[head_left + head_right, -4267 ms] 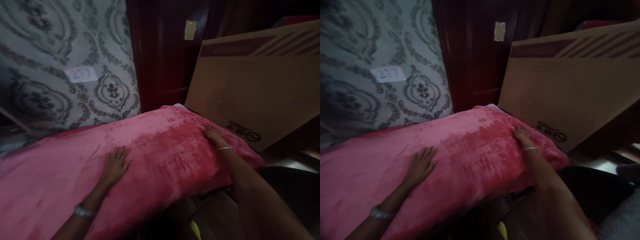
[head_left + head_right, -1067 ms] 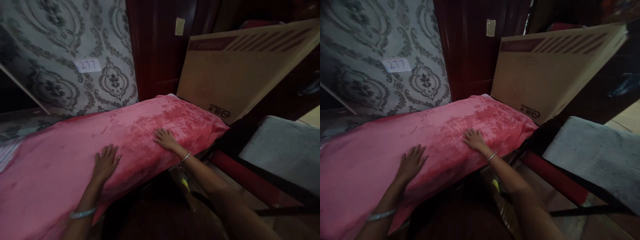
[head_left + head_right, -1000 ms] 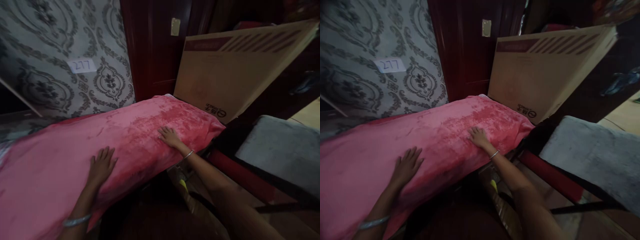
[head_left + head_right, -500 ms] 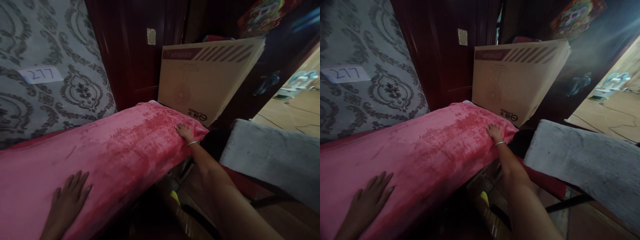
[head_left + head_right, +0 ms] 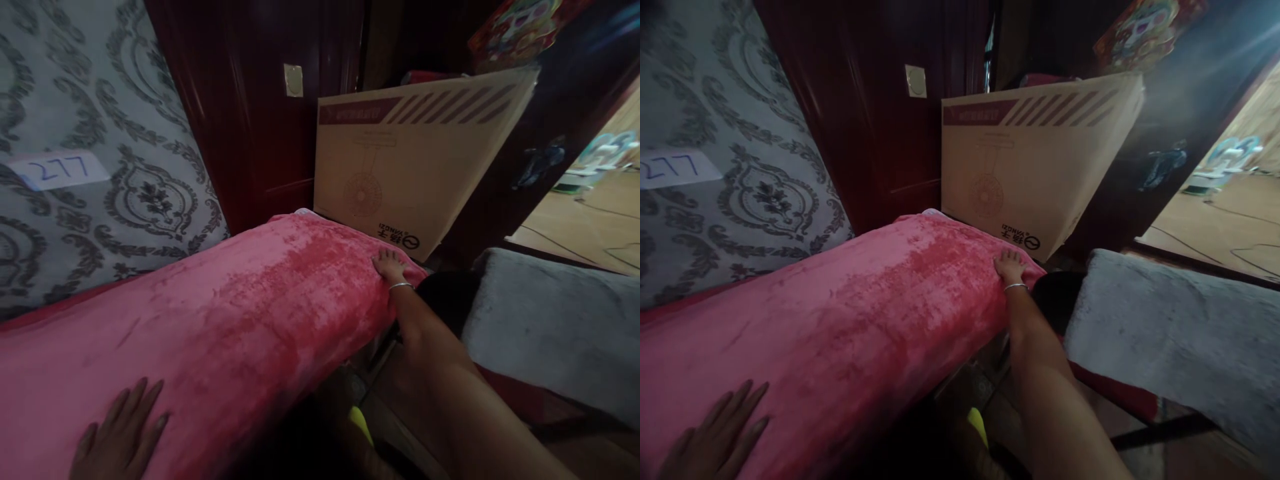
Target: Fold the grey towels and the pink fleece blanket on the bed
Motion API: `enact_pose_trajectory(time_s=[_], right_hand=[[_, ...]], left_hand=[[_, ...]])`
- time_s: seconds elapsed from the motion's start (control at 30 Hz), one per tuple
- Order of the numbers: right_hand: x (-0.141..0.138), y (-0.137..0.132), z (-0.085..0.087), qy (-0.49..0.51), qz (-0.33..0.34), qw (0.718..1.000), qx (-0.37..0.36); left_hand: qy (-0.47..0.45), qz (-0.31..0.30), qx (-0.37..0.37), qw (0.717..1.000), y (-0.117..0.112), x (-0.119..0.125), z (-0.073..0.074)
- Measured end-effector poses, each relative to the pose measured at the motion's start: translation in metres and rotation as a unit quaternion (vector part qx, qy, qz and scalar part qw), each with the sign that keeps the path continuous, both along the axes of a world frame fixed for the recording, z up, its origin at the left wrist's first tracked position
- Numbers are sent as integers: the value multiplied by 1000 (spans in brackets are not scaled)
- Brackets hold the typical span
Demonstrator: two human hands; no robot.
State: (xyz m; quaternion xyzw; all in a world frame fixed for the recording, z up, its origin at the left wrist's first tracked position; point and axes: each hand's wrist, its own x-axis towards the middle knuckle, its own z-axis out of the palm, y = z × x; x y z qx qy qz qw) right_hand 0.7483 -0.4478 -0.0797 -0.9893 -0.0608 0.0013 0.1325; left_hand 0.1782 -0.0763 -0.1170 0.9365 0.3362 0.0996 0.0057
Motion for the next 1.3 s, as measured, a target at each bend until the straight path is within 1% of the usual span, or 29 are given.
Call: enact_pose_trajectory(time_s=[0.13, 0.2, 0.23, 0.27, 0.37, 0.4, 0.43, 0.5, 0.6, 0.67, 0.73, 0.8, 0.83, 0.87, 0.9, 0.97, 1.03, 1.1, 1.13, 1.2, 1.3], right_hand=[[-9, 9, 10, -6, -4, 1000, 2], [-23, 19, 13, -19, 17, 1000, 1], [-32, 25, 13, -31, 50, 998, 1], [-43, 32, 13, -45, 98, 994, 1], [-78, 51, 5, -57, 264, 963, -13], [-89, 55, 2, -53, 297, 953, -25], [-97, 57, -2, -50, 311, 948, -38], [-108, 58, -7, -59, 306, 949, -57], [-112, 54, -8, -74, 279, 955, -65], [-115, 54, -5, -64, 259, 961, -70], [-122, 57, 0, -53, 230, 969, -70], [-139, 65, 6, -49, 216, 973, -56], [-152, 70, 8, -50, 226, 972, -43], [-168, 76, 10, -52, 252, 966, -29], [-186, 83, 12, -56, 292, 955, -14], [-228, 99, 14, -60, 391, 918, 11], [-273, 115, 13, -59, 480, 875, 27], [-312, 130, 10, -49, 540, 840, 28], [-328, 136, 8, -44, 559, 828, 23], [-349, 144, 2, -44, 576, 817, 10], [-360, 148, -7, -64, 573, 817, 6]], left_hand=[[2, -3, -4, 1000, -13, 4, 19], [-1, 4, 1, 1000, -19, 7, 26], [1, 6, 3, 1000, -22, 8, 28], [4, 6, 4, 1000, -24, 9, 30], [15, 4, 6, 1000, -28, 11, 33], [19, 2, 6, 1000, -29, 12, 33], [24, 1, 7, 1000, -30, 12, 34], [33, 1, 8, 999, -33, 13, 37], [44, 7, 7, 999, -40, 15, 41], [48, 11, 3, 999, -45, 16, 44], [50, 11, -1, 999, -48, 16, 45], [52, 9, -8, 999, -49, 16, 47], [53, 11, -14, 998, -49, 16, 48], [55, 14, -23, 998, -50, 16, 49], [55, 18, -32, 998, -52, 16, 51], [51, 13, -47, 998, -60, 18, 53], [44, -18, -53, 997, -75, 22, 54], [42, -68, -50, 996, -94, 26, 52], [42, -88, -46, 994, -103, 28, 49], [41, -103, -38, 993, -117, 29, 43], [35, -92, -29, 995, -125, 20, 37]])
